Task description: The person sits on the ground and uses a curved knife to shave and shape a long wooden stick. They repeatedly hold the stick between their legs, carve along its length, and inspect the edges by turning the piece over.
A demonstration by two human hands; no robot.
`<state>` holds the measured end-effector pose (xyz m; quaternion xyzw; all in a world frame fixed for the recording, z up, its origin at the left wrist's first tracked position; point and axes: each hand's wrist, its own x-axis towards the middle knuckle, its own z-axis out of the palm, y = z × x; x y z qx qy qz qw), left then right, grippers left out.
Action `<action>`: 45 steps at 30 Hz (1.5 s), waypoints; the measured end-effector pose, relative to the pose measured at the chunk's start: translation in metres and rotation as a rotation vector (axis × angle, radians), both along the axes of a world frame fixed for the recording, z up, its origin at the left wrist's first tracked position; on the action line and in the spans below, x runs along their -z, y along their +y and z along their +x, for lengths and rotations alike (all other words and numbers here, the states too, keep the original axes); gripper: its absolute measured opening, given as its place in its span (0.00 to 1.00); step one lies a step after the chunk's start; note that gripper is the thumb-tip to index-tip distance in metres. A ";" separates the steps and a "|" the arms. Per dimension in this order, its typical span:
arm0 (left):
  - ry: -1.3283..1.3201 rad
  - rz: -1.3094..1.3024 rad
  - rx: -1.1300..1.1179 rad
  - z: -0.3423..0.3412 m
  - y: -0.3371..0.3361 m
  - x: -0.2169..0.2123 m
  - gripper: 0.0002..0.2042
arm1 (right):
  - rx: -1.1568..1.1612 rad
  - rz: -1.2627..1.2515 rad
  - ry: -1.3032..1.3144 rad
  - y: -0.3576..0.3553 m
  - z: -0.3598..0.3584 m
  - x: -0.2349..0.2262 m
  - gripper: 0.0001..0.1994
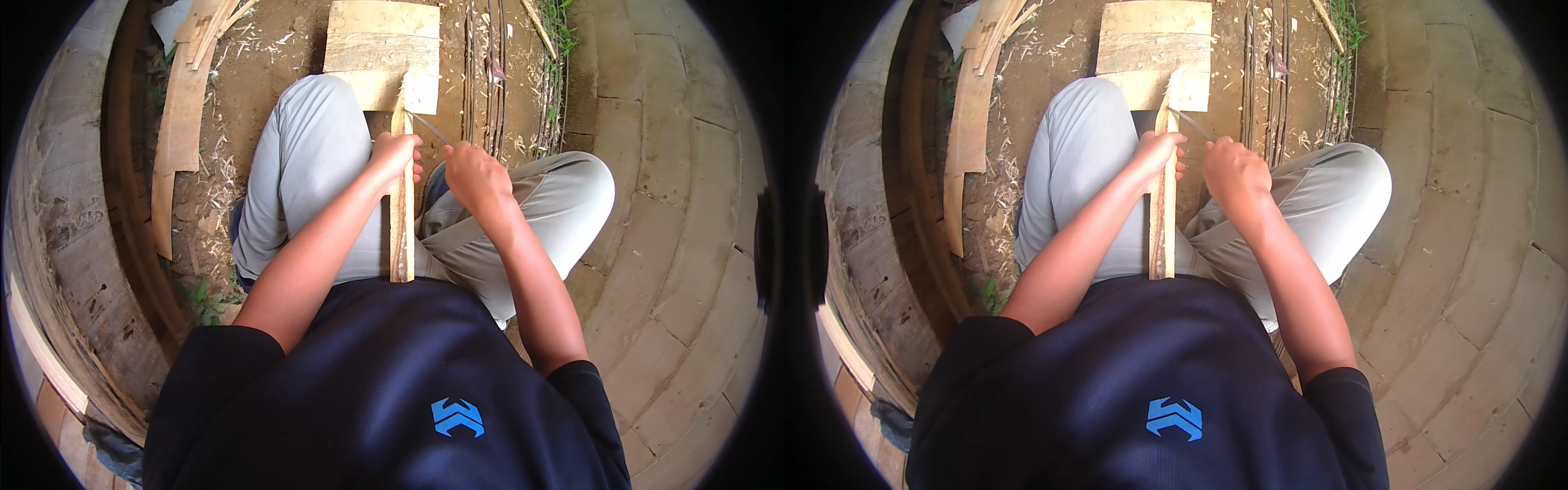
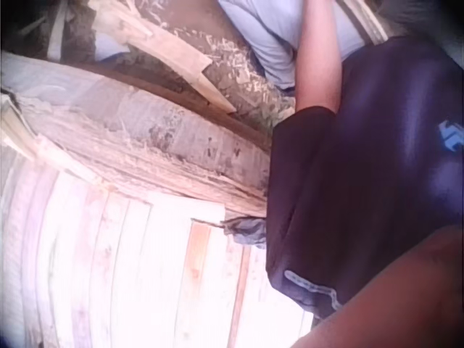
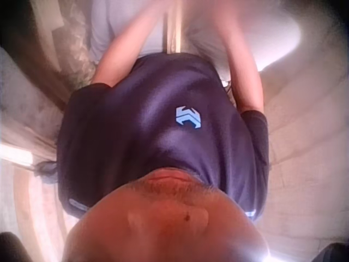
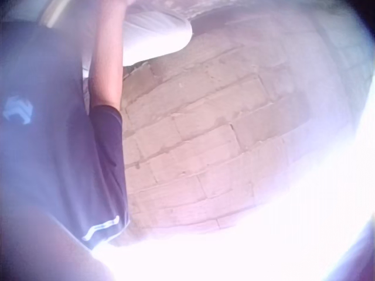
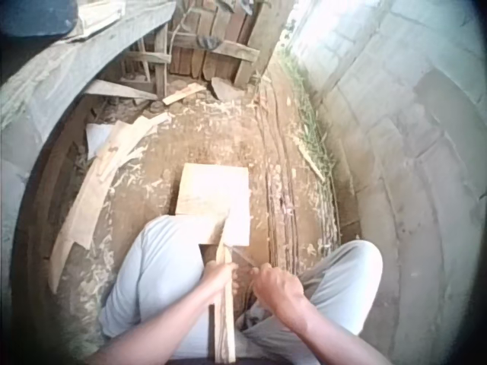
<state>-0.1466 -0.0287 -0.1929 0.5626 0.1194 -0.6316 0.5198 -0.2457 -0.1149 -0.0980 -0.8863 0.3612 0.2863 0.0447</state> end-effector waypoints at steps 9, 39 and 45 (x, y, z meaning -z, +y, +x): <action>0.001 -0.022 -0.034 -0.001 -0.001 0.005 0.16 | 0.032 0.046 -0.070 -0.008 0.009 -0.005 0.22; -0.216 -0.007 0.011 -0.005 -0.001 0.013 0.10 | 0.299 -0.032 0.131 0.042 0.040 0.017 0.18; -0.277 -0.016 0.024 -0.008 0.000 0.017 0.11 | 0.397 -0.031 0.129 0.049 0.045 0.023 0.19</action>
